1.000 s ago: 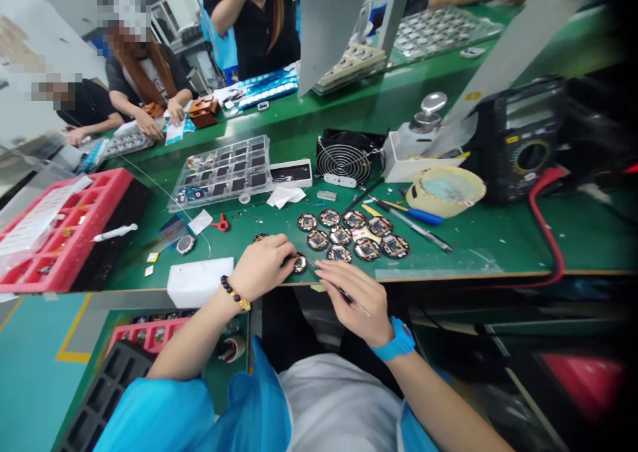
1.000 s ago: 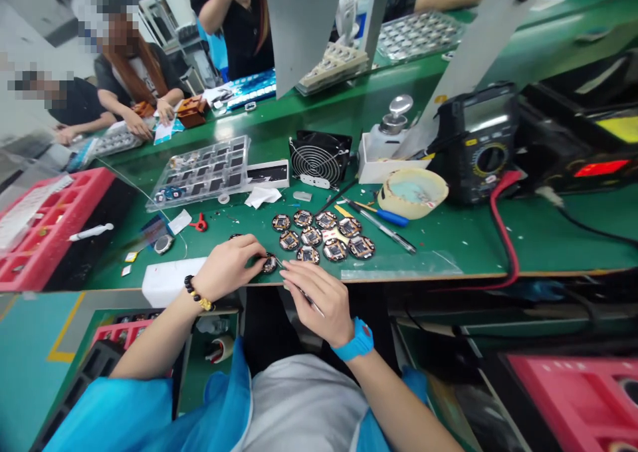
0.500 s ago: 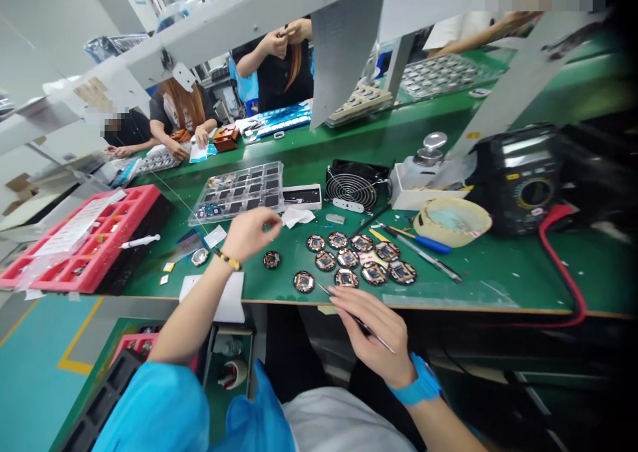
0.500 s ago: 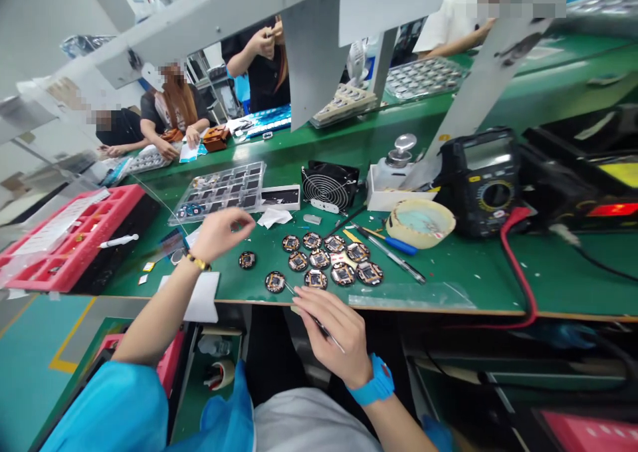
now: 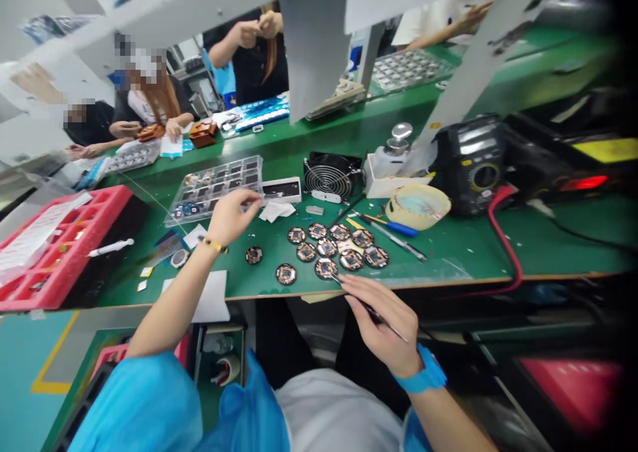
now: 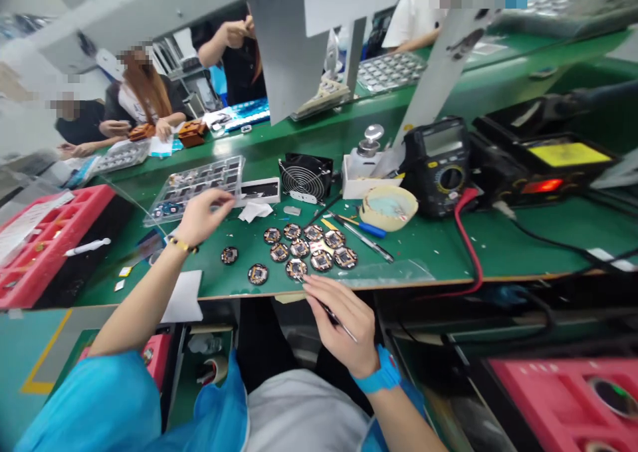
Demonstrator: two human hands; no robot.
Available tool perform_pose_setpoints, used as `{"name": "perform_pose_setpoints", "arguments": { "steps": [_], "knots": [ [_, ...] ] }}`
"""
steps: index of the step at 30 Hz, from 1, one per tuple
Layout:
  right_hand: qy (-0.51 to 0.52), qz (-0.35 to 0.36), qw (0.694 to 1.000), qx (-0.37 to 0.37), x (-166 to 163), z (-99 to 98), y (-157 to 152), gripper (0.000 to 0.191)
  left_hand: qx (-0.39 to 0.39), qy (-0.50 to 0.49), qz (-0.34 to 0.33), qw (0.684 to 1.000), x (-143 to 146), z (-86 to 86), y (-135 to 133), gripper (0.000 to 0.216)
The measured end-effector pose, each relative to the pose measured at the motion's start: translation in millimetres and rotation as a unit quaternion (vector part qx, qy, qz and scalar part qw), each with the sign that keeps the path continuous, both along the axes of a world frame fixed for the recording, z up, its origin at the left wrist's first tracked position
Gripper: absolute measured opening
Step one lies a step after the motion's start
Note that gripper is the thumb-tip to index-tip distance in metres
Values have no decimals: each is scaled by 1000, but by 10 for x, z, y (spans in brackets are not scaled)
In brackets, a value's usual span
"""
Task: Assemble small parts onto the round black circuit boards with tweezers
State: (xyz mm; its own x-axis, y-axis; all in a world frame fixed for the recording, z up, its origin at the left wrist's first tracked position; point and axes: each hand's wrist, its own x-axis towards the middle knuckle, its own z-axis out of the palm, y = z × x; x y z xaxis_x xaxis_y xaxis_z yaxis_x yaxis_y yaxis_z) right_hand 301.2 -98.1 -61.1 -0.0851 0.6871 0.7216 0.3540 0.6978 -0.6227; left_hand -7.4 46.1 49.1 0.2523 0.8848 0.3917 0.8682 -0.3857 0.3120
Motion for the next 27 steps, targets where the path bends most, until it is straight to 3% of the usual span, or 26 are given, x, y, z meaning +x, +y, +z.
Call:
{"name": "perform_pose_setpoints", "arguments": {
  "steps": [3, 6, 9, 13, 17, 20, 22, 25, 27],
  "knots": [
    [17, -18, 999, -23, 52, 26, 19, 41, -36, 13, -127, 991, 291, -266, -652, 29],
    [13, -25, 999, -43, 66, 36, 41, 37, -42, 33, -157, 986, 500, -557, -1070, 31],
    [4, -23, 999, -41, 53, 13, 56, 36, -39, 38, -158, 986, 511, -726, -1136, 18],
    [10, -24, 999, -44, 34, -54, 87, 33, -36, 51, -135, 989, 240, -652, -1006, 17],
    [7, -28, 999, -42, 37, -98, 120, 30, -29, 0, -88, 996, -127, -386, -687, 22],
    [4, -30, 999, -42, 45, -107, 147, 29, 4, -49, 45, 998, -413, -154, -114, 22],
    [6, -36, 998, -47, 47, -111, 160, 29, -41, -25, 115, 992, -579, -30, 361, 26],
    [5, -49, 997, -55, 48, -125, 165, 28, -78, -4, 136, 988, -728, 70, 969, 19],
    [-1, -50, 997, -55, 51, -135, 161, 28, -93, 9, 142, 986, -747, 83, 1213, 14]
  ]
}}
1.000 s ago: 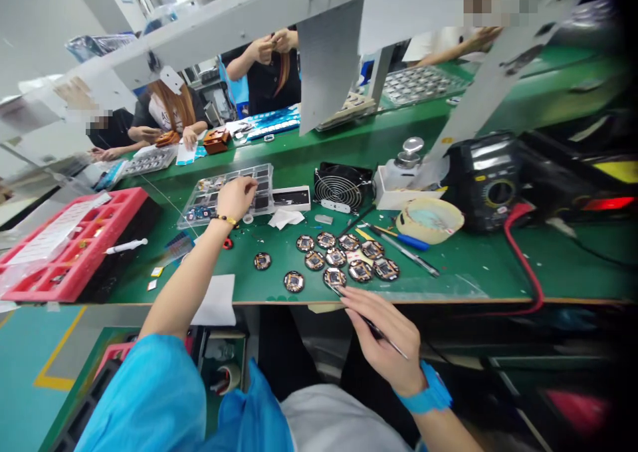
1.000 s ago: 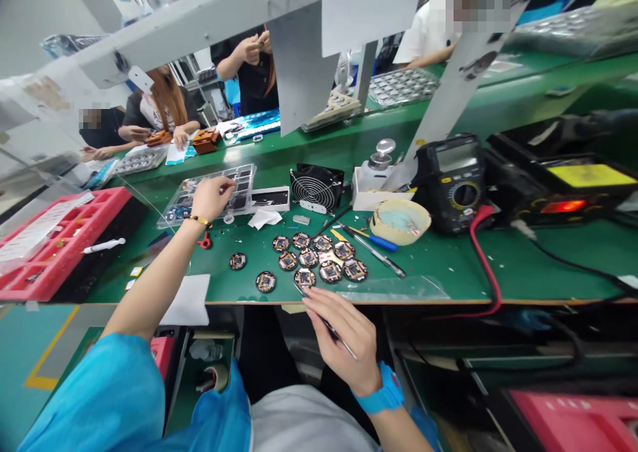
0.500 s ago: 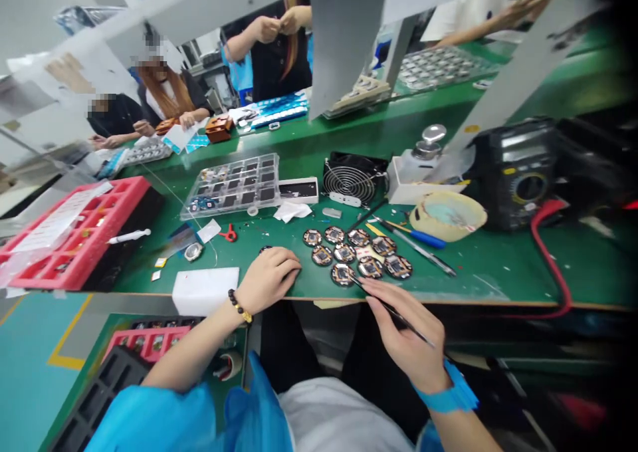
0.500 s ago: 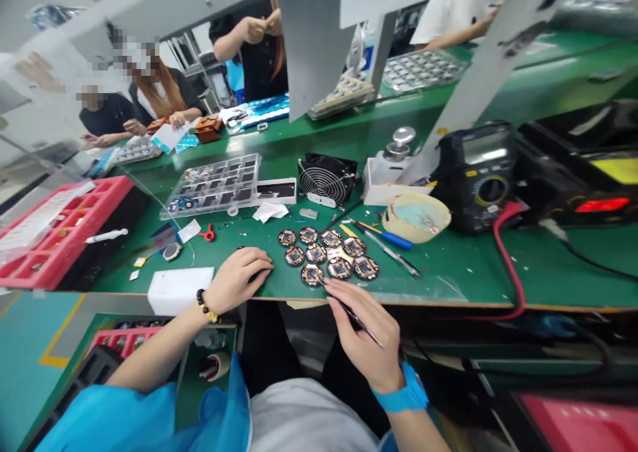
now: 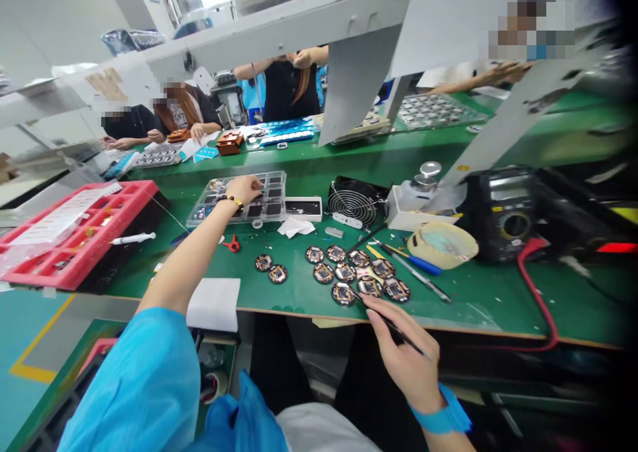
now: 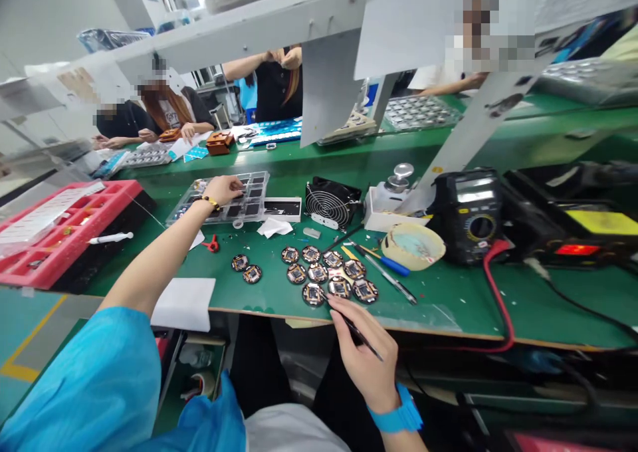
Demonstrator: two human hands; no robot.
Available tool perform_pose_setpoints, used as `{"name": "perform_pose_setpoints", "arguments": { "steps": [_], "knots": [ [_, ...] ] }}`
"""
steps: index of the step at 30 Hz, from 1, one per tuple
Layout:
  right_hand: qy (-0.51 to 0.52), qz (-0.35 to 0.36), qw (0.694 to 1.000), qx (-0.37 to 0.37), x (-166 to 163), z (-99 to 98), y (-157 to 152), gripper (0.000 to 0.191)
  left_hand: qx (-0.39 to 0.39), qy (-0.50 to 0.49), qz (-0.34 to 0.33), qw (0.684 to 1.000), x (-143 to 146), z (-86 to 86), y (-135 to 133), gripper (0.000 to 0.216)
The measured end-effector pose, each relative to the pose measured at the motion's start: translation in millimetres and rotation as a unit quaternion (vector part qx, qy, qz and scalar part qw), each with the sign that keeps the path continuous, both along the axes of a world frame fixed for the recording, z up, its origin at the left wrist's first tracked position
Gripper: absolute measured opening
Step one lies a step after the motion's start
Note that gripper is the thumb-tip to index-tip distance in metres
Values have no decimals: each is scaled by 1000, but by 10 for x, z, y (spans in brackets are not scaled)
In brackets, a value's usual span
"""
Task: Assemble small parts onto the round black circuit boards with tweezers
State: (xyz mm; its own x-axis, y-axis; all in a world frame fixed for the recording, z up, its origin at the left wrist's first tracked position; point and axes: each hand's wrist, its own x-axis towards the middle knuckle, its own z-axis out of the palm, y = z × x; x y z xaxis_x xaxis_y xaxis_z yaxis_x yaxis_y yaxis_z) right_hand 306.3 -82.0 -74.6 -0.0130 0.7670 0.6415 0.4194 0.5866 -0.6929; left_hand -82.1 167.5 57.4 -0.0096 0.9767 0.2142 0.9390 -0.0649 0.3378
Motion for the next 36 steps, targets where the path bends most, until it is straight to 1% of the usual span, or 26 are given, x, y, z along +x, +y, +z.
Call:
{"name": "perform_pose_setpoints", "arguments": {
  "steps": [2, 4, 8, 10, 14, 17, 19, 21, 23, 25, 28, 29, 31, 33, 36],
  "knots": [
    [-5, 4, 1000, 2, 5, -4, -6, 27, -9, 11, 3, 1000, 18, -10, 116, 14],
    [-6, 10, 1000, 5, 11, -2, -7, 26, -15, 17, 0, 1000, 37, -22, 141, 16],
    [2, 25, 1000, 12, 15, 3, 11, 30, -41, 9, -21, 999, 15, -8, 83, 22],
    [8, 25, 1000, 16, 12, 0, 22, 31, -51, 3, -29, 998, -12, 16, 42, 21],
    [18, 21, 999, 17, 0, -1, 34, 30, -25, 2, -25, 999, -24, 86, -40, 14],
    [15, 24, 999, 14, -4, 10, 33, 30, 6, -6, -32, 999, 38, 134, -85, 19],
    [11, 22, 1000, 11, 2, 22, 28, 30, 8, -9, -47, 999, 101, 151, -99, 20],
    [3, 18, 1000, 3, 17, 37, 16, 30, 0, -2, -59, 998, 159, 159, -105, 16],
    [-12, 19, 1000, -10, 39, 55, -6, 30, 0, 6, -59, 998, 199, 174, -119, 13],
    [-22, 24, 999, -18, 67, 81, -37, 30, 15, 8, -53, 998, 231, 204, -175, 16],
    [-22, 20, 999, -13, 122, 141, -92, 30, 72, -24, -54, 996, 337, 243, -419, 20],
    [-21, 14, 1000, -10, 142, 165, -110, 29, 94, -42, -64, 993, 407, 238, -556, 19],
    [-28, -4, 1000, -8, 184, 213, -139, 27, 114, -69, -108, 985, 605, 179, -908, 19],
    [-47, -15, 999, -14, 218, 252, -157, 26, 100, -78, -170, 977, 861, 44, -1324, 19],
    [-81, -17, 996, -27, 246, 282, -168, 23, 49, -59, -258, 963, 1255, -273, -1879, 21]
  ]
}}
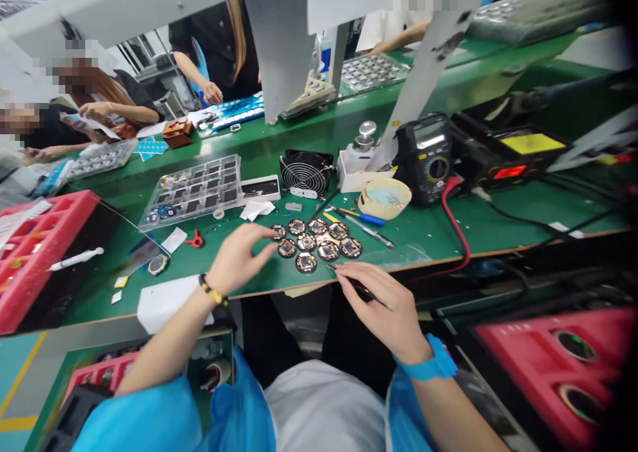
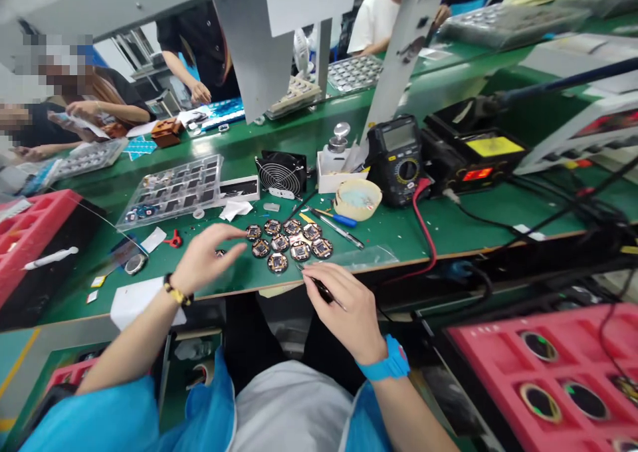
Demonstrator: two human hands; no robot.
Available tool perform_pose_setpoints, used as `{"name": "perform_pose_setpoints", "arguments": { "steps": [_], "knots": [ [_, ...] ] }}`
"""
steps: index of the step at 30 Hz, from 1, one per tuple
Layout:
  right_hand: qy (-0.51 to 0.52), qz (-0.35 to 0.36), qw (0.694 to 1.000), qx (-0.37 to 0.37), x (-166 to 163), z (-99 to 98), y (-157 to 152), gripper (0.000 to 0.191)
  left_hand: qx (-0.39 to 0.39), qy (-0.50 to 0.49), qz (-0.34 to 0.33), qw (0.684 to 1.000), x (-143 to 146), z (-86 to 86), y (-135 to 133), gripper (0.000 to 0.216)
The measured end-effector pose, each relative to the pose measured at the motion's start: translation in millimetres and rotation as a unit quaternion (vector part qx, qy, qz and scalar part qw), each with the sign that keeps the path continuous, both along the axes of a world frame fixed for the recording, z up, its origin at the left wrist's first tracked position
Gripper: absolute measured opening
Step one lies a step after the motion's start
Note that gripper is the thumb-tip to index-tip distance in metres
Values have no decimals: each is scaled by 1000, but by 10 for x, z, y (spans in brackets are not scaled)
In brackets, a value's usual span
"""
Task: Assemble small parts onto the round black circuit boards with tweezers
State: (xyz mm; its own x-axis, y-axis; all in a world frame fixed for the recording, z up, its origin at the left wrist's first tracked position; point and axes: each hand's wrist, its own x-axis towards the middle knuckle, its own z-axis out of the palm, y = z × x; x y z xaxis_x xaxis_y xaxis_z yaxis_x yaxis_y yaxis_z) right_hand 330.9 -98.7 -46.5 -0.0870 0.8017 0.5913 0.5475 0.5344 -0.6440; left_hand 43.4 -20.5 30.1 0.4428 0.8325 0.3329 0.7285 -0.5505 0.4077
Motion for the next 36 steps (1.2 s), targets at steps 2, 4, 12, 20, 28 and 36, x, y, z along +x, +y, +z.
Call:
{"name": "perform_pose_setpoints", "arguments": {
  "steps": [2, 4, 12, 20, 28, 36],
  "knots": [
    [-20, 5, 1000, -6, 4, 3, -2, 22, 10, 9, 7, 1000, 202, -228, -216, 25],
    [-34, 11, 999, -12, 1, 2, -7, 23, 27, 11, 36, 999, 323, -412, -296, 29],
    [10, 22, 999, -24, -100, 35, -100, 30, 27, 26, 49, 998, 233, -570, -345, 18],
    [31, 123, 992, -28, -378, -37, -108, 38, 37, -33, 60, 997, 130, -642, -536, 53],
    [35, 120, 992, -14, -557, -58, 18, 37, 30, -13, 109, 993, 175, -681, -531, 55],
    [33, 102, 994, -9, -667, -25, 82, 32, 48, -9, 103, 993, 149, -705, -535, 50]
  ]
}}
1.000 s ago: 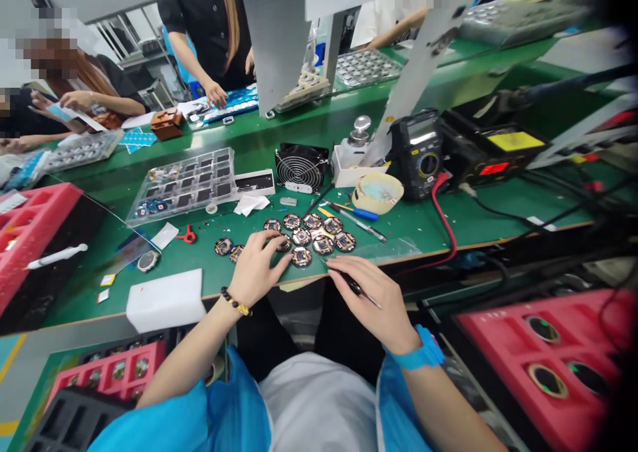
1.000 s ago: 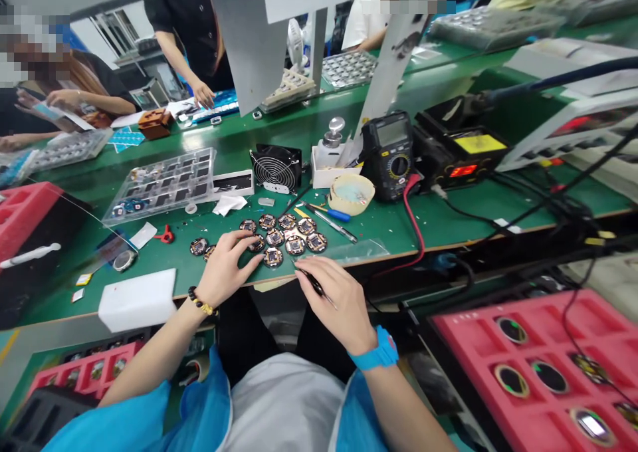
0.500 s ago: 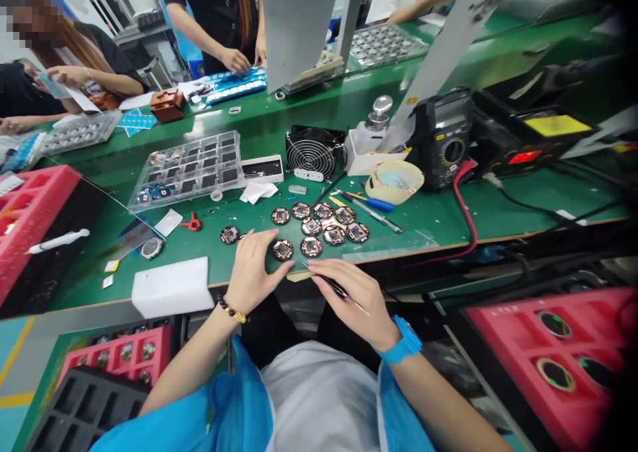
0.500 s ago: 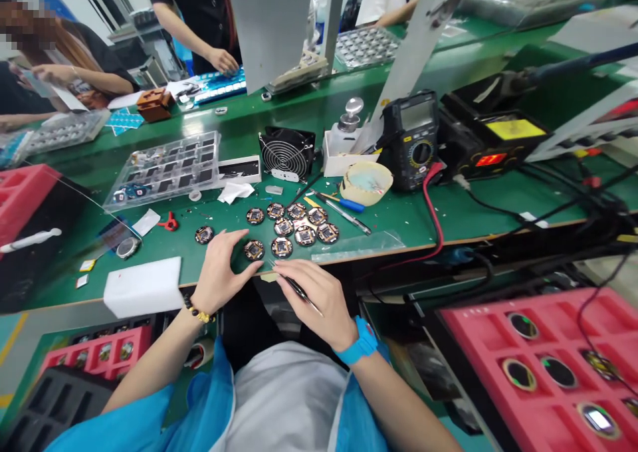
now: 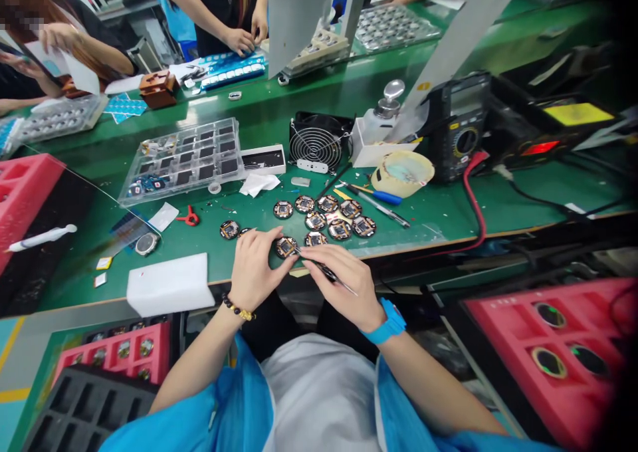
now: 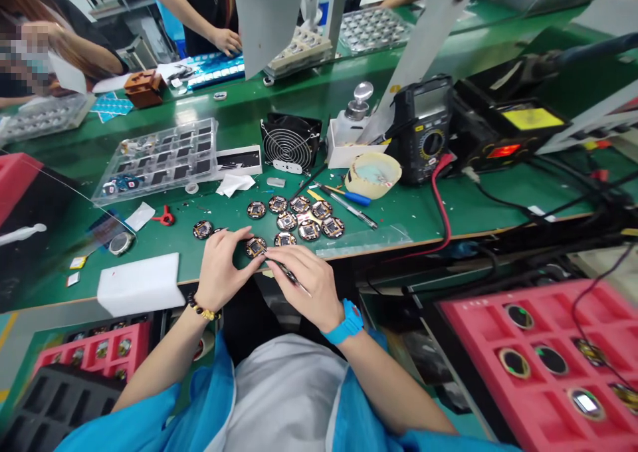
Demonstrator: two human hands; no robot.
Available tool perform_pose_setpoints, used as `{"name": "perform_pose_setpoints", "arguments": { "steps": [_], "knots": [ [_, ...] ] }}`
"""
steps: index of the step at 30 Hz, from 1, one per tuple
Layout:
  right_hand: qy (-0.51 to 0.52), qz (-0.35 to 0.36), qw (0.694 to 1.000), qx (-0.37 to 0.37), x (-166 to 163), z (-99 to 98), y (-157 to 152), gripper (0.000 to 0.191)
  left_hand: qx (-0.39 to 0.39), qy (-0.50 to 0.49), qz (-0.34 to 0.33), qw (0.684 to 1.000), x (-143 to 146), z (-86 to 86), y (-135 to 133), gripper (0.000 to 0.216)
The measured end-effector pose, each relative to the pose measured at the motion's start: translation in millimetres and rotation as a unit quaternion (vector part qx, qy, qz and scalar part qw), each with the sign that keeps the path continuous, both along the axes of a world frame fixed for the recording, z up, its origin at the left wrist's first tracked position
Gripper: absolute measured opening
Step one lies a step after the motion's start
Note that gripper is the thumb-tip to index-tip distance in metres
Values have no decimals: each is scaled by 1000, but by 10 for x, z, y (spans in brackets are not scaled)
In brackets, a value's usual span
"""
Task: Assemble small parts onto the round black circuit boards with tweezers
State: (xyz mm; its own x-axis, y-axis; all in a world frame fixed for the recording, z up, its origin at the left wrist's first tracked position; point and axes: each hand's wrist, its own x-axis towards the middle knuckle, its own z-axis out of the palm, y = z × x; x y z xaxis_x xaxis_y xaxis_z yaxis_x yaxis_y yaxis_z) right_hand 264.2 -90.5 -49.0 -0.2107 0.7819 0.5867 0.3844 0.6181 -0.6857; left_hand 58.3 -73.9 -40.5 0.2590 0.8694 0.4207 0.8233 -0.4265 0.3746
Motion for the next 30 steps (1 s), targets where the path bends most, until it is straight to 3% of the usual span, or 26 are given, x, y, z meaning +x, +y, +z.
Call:
{"name": "perform_pose_setpoints", "arguments": {
  "steps": [5, 10, 19, 22, 25, 30],
  "knots": [
    [-6, -21, 1000, -8, 46, 30, -35, 31, 17, 16, -11, 1000, -2, 21, 10, 65],
    [-21, -28, 999, -17, 91, 65, -92, 29, -29, -12, -35, 999, -29, 62, 9, 61],
    [-27, -11, 1000, -10, 64, 77, -97, 32, -8, 4, -20, 1000, -30, 37, 5, 60],
    [-29, -21, 999, -7, 75, 83, -95, 31, -6, 2, -47, 999, -49, 57, 0, 64],
    [-29, -21, 999, -11, 86, 97, -111, 30, -21, -4, -88, 996, -71, 80, -9, 56],
    [-18, 18, 999, -36, 38, 118, -142, 25, -18, -10, -82, 996, -80, 74, -18, 43]
  ]
}}
